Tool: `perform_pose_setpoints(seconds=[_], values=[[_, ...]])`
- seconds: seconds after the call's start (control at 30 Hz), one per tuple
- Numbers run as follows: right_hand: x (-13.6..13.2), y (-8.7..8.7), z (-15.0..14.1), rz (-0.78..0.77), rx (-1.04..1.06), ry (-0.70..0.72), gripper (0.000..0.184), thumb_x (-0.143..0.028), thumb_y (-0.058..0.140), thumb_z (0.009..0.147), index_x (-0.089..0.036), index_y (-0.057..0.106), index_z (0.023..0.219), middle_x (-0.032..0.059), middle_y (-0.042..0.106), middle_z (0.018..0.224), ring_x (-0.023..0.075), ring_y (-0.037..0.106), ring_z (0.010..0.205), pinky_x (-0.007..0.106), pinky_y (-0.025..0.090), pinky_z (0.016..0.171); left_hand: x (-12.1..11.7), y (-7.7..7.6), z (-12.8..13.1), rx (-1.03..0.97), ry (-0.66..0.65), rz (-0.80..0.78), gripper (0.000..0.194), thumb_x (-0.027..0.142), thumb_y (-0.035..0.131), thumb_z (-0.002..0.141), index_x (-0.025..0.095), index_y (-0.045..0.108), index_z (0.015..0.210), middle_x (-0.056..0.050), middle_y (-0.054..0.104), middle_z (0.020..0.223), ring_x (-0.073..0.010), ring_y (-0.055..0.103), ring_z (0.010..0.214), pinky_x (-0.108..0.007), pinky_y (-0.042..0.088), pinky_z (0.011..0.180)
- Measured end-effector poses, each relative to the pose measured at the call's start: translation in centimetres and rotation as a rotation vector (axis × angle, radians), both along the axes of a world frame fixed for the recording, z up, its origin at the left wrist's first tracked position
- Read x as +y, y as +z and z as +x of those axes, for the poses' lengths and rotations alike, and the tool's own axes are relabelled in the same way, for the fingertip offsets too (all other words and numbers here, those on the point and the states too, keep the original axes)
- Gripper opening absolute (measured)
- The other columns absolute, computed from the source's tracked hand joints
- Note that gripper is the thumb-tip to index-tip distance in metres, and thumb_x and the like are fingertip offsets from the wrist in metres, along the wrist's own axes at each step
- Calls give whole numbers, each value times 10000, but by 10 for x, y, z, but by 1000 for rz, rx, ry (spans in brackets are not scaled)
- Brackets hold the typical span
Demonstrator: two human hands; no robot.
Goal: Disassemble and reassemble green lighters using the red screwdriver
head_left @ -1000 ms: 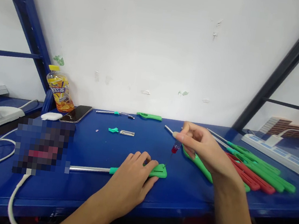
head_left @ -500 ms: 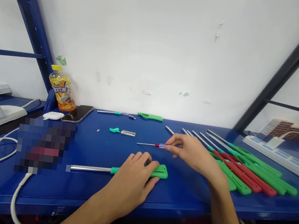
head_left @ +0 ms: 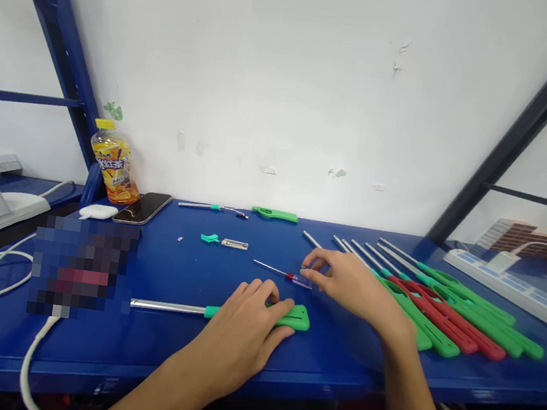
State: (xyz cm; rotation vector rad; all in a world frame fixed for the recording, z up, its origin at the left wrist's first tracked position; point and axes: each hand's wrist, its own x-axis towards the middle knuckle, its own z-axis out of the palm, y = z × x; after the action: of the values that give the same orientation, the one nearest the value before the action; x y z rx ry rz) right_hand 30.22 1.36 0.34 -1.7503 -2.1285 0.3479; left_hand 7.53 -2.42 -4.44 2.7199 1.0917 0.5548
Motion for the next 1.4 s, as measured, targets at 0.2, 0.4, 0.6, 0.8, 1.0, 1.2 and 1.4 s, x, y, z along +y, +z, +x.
perform_pose_setpoints(seconds=[0.2,0.4,0.6,0.8,1.0,1.2,1.4], values=[[-5,8,-7,66,17,-25,206,-376,567,1004,-242,722,976,27,797,856,232,740,783,320,471,700,1,1,2,98,-70,102,292,322,517,1102,205,634,1342,-74,655,1129,-268,622,969,-436,524,846],[-6,10,-9,83,46,-7,245,-400,552,1014,-240,735,978,25,787,798,236,745,768,324,468,703,2,-3,6,158,-129,226,277,354,471,1114,176,639,1244,-54,679,1060,-258,651,888,-409,534,773],[-8,12,-9,77,106,69,295,-448,535,1027,-244,744,986,20,794,812,225,739,716,327,479,696,-1,-3,7,115,-156,215,241,346,477,1108,185,649,1159,-31,682,1000,-244,656,830,-391,531,726],[-9,12,-9,72,130,85,289,-448,541,1030,-247,741,974,7,783,794,206,722,690,314,475,676,0,-2,5,123,-190,221,279,378,458,1110,190,654,1172,-34,688,1008,-245,667,859,-390,545,744],[-11,13,-10,20,174,119,305,-488,549,1034,-248,727,973,-12,743,708,187,703,641,293,479,652,2,-7,6,64,-172,259,268,410,522,1092,199,671,1164,-32,725,976,-237,705,840,-362,559,753],[-20,20,-7,-238,214,298,583,-643,428,1055,-204,671,759,-27,577,551,148,602,503,278,463,605,-2,-3,8,-58,30,151,299,485,566,1074,243,584,1248,11,799,895,-247,776,797,-342,564,738],[-23,21,0,-452,182,468,378,-534,888,752,-243,723,927,-86,477,629,102,404,547,246,306,515,-2,1,8,-32,101,34,302,425,553,1092,271,479,1341,12,815,962,-280,794,883,-382,573,767]])
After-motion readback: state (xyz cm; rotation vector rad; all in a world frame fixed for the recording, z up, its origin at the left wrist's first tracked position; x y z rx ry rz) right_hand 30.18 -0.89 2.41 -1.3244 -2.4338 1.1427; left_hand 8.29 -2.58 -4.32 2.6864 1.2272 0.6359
